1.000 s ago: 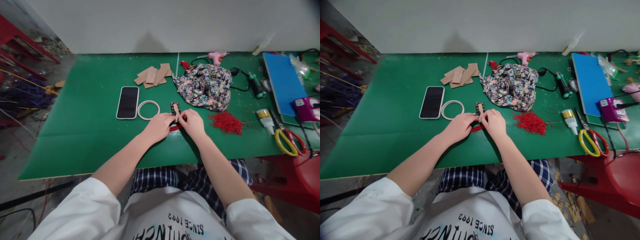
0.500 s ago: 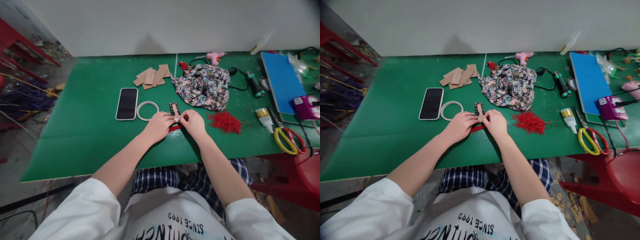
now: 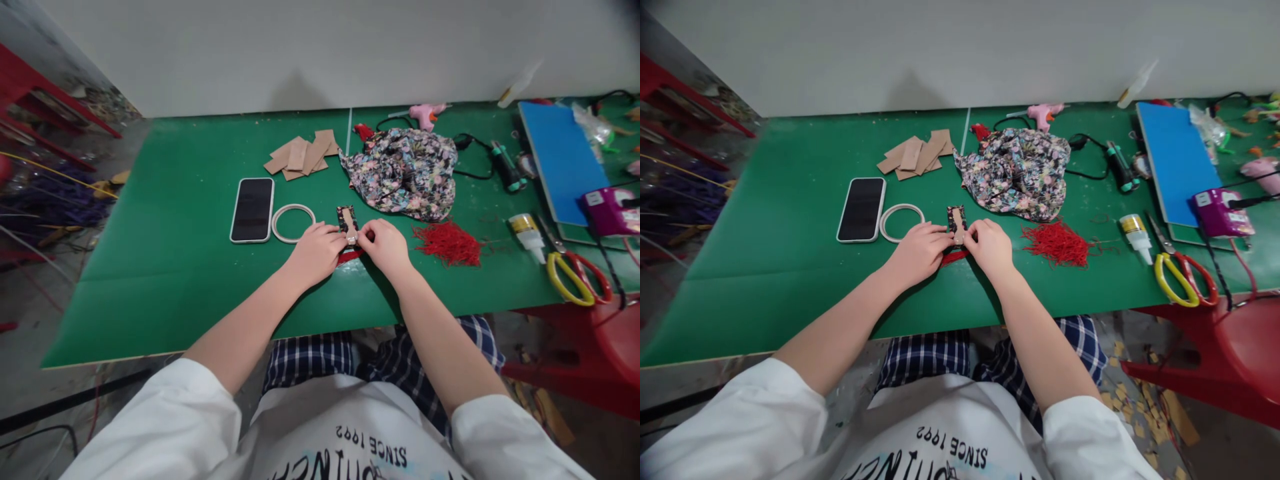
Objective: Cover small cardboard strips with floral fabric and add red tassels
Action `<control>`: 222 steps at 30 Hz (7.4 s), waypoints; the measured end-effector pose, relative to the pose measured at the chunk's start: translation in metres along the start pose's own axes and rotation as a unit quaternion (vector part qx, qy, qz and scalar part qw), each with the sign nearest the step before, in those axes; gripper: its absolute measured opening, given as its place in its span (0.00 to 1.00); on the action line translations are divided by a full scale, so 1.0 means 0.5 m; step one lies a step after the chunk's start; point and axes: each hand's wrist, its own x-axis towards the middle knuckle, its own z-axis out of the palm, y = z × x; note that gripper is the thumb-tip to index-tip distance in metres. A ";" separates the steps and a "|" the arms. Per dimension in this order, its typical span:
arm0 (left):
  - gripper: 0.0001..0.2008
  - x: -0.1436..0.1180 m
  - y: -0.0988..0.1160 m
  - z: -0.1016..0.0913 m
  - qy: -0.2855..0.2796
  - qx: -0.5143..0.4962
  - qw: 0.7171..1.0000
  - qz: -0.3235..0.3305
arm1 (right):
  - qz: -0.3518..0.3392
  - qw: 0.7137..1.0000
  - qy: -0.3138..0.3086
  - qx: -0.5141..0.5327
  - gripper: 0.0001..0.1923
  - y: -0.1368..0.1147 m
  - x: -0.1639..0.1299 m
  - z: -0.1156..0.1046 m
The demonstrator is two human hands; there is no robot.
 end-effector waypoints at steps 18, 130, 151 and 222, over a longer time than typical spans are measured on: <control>0.13 -0.001 0.003 0.004 0.001 0.019 1.000 0.011 | 0.047 0.996 0.054 0.048 0.07 0.041 0.003 -0.028; 0.08 -0.024 0.042 -0.035 0.165 -0.262 0.943 -0.123 | 0.158 0.839 -0.191 0.485 0.09 -0.012 -0.052 -0.051; 0.05 -0.021 0.044 -0.014 0.123 -0.200 0.954 -0.189 | 0.098 0.913 -0.205 0.338 0.12 0.009 -0.007 -0.070; 0.10 -0.031 0.064 -0.004 0.068 0.059 0.996 0.006 | -0.014 0.976 -0.212 0.044 0.08 -0.002 0.042 -0.060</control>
